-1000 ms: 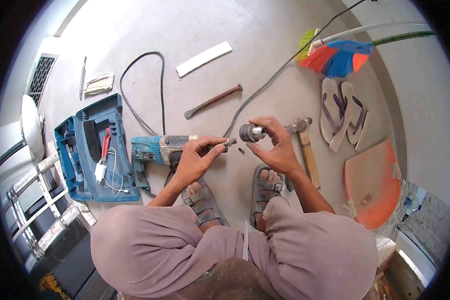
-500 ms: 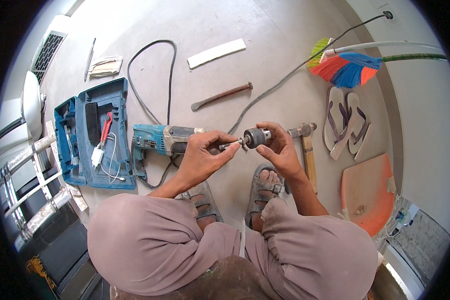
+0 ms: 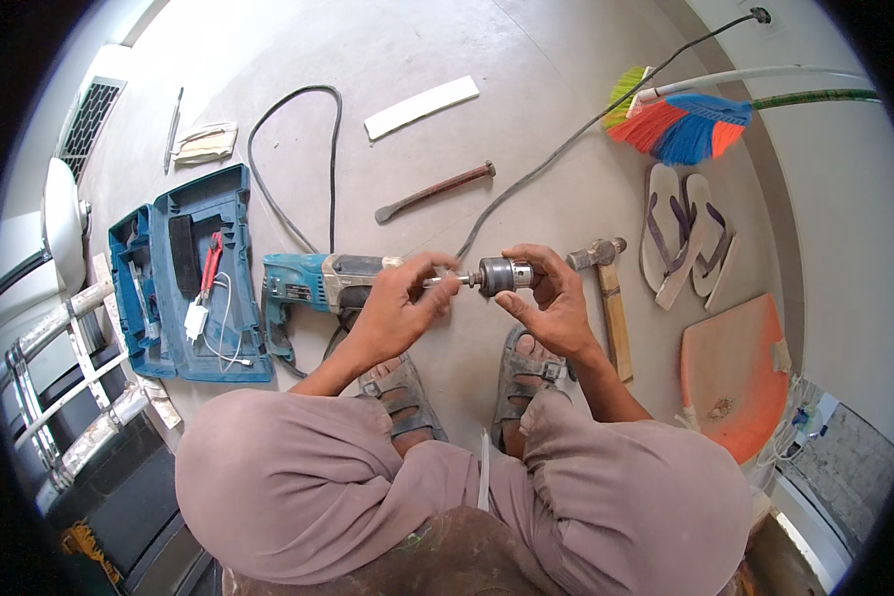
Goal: The person sits on the floor and assembles a hammer drill by attaching a drill bit and chuck to the tool. They use a screwdriver to tighten the chuck and a hammer to tap the bit into place.
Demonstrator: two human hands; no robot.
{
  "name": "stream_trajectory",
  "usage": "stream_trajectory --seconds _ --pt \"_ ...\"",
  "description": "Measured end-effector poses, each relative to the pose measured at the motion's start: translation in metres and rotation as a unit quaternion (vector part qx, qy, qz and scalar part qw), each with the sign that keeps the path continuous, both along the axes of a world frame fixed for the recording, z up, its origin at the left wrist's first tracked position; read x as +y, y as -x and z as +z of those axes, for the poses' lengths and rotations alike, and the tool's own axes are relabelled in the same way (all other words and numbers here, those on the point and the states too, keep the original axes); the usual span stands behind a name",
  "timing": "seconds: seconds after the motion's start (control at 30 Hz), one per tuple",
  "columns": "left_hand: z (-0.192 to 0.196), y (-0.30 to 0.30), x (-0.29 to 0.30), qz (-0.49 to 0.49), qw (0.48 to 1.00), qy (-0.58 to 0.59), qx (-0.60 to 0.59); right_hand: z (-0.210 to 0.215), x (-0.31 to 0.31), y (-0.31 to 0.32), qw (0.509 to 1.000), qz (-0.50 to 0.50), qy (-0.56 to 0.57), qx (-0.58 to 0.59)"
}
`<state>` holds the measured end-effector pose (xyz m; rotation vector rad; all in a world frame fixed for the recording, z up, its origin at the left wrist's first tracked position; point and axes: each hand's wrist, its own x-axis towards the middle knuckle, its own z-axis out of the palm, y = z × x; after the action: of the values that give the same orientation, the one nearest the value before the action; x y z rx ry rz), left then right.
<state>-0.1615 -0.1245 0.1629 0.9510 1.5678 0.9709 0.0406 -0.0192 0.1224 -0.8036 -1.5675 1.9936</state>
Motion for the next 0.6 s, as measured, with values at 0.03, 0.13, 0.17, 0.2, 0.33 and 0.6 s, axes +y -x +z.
stream_trajectory --seconds 0.03,0.13,0.17,0.2,0.33,0.6 --pt "-0.003 0.008 0.000 -0.026 0.997 0.060 -0.045 -0.001 -0.001 0.001 1.000 0.001 -0.005 0.004" --pt "-0.017 0.017 -0.005 -0.033 0.969 0.162 -0.182 0.000 -0.003 0.004 0.995 0.018 -0.100 0.002" --pt "-0.022 0.017 -0.007 -0.024 0.956 0.183 -0.229 -0.001 -0.002 0.004 0.992 0.020 -0.127 0.001" --pt "-0.025 0.019 -0.008 -0.021 0.944 0.189 -0.271 -0.003 -0.002 0.004 0.988 0.021 -0.154 0.001" --pt "-0.023 0.015 -0.009 -0.016 0.963 0.147 -0.227 -0.005 -0.001 0.002 0.984 0.024 -0.172 -0.029" --pt "-0.012 0.000 0.003 -0.039 0.985 -0.085 0.148 -0.014 0.001 0.001 0.996 0.009 0.085 -0.016"
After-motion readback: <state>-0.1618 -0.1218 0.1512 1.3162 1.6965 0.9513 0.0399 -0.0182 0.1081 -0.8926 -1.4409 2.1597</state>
